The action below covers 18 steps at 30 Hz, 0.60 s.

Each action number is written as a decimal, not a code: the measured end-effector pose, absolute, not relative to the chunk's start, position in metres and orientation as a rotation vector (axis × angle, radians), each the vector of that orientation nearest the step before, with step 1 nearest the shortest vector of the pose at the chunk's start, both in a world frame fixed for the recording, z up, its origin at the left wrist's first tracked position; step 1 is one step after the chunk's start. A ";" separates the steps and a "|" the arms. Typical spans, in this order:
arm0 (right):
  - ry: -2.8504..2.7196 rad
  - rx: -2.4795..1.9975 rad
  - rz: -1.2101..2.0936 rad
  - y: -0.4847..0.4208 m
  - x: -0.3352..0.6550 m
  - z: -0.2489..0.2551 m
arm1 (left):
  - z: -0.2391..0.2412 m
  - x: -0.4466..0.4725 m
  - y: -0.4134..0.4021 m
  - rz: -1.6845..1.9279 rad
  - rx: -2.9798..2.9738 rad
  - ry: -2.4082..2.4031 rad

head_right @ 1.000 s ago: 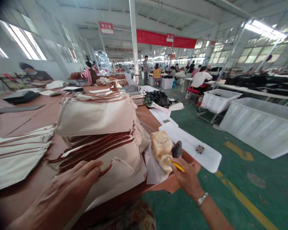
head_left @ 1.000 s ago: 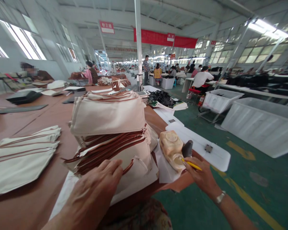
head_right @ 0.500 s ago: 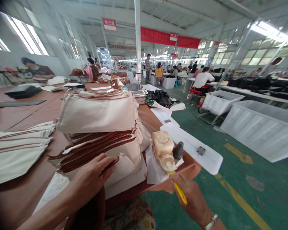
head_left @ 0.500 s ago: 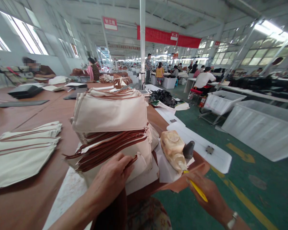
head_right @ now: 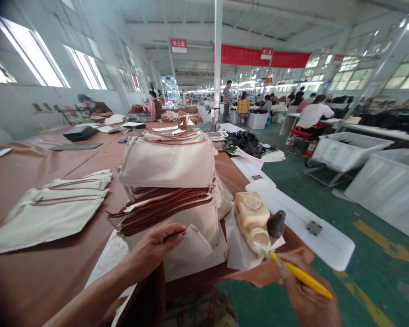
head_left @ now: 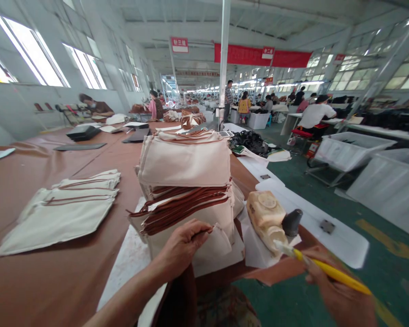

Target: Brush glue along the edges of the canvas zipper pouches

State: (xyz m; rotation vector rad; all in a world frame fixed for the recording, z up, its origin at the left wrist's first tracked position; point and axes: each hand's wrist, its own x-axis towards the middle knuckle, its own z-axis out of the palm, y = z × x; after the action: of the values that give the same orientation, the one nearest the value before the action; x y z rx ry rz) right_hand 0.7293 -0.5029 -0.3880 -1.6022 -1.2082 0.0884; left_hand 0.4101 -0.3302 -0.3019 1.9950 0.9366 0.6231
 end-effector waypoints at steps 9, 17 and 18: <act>-0.631 -1.096 0.694 -0.455 0.642 -0.306 | -0.293 0.414 -0.342 0.574 1.949 0.926; -0.712 -1.199 0.603 -0.422 0.628 -0.314 | -0.297 0.412 -0.347 0.568 1.967 0.887; -0.688 -1.195 0.581 -0.423 0.629 -0.313 | -0.297 0.412 -0.347 0.581 1.965 0.887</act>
State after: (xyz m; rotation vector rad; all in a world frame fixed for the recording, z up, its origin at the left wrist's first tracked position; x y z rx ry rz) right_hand 0.6288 -0.4229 -0.3132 -1.1947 -0.6885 0.5812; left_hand 0.4119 -0.3472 -0.2973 1.9645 0.8867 0.5807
